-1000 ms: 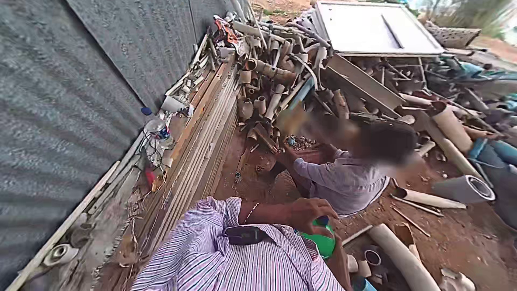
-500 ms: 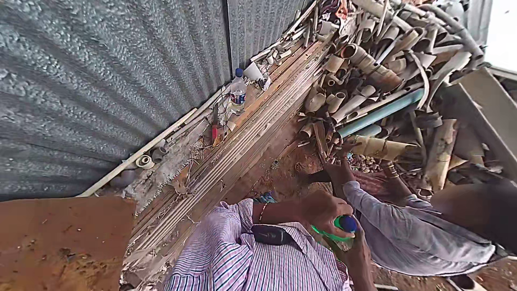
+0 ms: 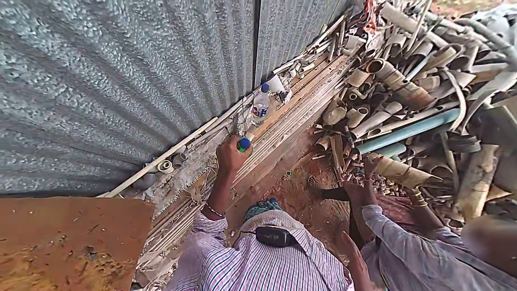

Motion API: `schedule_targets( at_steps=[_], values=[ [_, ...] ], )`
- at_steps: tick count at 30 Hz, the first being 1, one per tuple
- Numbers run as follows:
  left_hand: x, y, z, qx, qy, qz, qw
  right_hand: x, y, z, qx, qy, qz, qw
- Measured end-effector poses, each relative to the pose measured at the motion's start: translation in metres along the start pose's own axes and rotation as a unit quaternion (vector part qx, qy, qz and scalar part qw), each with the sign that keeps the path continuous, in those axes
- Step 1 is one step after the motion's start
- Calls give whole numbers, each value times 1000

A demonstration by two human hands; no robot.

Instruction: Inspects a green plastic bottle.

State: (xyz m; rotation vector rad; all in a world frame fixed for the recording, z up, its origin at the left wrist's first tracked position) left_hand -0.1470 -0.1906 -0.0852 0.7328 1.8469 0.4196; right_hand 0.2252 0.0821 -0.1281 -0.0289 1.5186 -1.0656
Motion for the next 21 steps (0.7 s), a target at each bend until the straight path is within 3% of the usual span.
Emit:
schedule_targets(
  at_steps=[4, 6, 8, 10, 14, 21],
  values=[
    [-22, -59, -34, -99, 26, -69, 992, -20, -83, -22, 161, -111, 16, 980],
    [-32, -85, -44, -152, 36, -95, 983, -13, -68, -27, 125, -87, 21, 988],
    [-35, -106, -49, -199, 40, -112, 973, 3, -25, -32, 39, -27, 20, 999],
    [-33, -124, -50, -232, 34, -127, 964, 12, 2, -40, 15, -29, 36, 999],
    [-35, -146, -55, -263, 59, -139, 953, 18, 4, -48, -15, -35, 32, 999],
    [-40, -151, -85, -321, 5, -170, 932, 28, -3, -44, 97, -133, 59, 985]
  ],
)
Point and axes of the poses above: each hand's wrist, its own z-axis away from the middle knuckle, its own x-axis out of the palm, y = z × x, the point moved 6 cm from there along -z, towards the middle knuckle, and after that the axes turned 5 degrees about y, right-handed, at the moved point
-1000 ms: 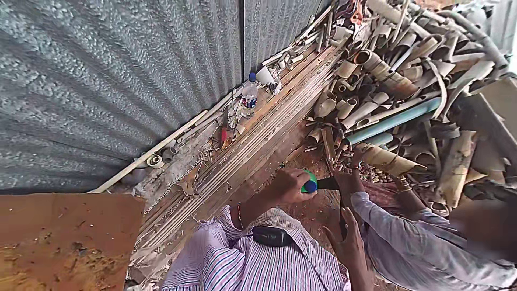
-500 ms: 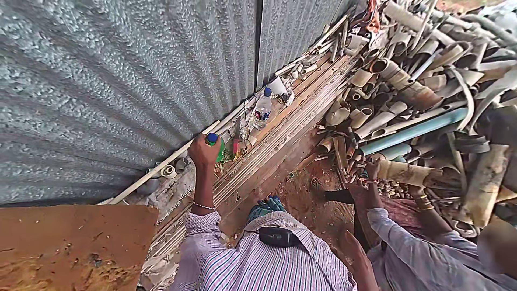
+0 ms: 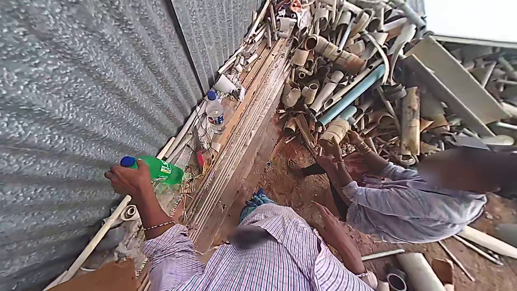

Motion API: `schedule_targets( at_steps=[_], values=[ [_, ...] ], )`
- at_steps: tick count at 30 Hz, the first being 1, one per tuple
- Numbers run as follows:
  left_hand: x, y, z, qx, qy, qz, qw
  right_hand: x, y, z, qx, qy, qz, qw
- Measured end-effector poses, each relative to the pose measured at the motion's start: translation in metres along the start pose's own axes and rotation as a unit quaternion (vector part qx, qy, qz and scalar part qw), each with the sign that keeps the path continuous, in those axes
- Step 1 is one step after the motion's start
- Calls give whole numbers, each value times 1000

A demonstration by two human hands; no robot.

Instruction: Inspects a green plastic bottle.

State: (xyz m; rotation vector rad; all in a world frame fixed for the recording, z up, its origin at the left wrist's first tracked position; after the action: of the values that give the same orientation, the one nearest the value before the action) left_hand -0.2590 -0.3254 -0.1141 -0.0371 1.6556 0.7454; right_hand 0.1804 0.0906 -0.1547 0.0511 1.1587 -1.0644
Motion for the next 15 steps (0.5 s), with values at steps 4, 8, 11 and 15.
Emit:
schedule_targets(
  at_steps=[4, 8, 11, 15],
  values=[
    [3, 8, -11, 6, -3, -22, 1000, 6, 2, 4, 44, -39, 4, 998],
    [5, 15, -14, 21, -21, -42, 999, 9, 8, 10, 64, -50, -4, 997],
    [7, 16, -20, 30, -26, -25, 999, 13, 9, 12, 52, -45, -11, 998],
    [9, 15, -26, 62, -13, -10, 998, 15, 12, 14, 44, -46, -30, 998]
  ],
)
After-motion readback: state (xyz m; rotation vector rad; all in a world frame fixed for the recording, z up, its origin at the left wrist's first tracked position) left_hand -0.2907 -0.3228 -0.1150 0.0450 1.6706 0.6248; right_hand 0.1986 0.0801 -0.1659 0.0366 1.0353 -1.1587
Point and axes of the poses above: each hand's wrist, its own z-axis away from the middle knuckle, its own x-axis out of the palm, y = z × x, the point moved 6 cm from there along -z, towards the middle knuckle, and after that the axes turned 5 degrees about y, right-handed, at the moved point
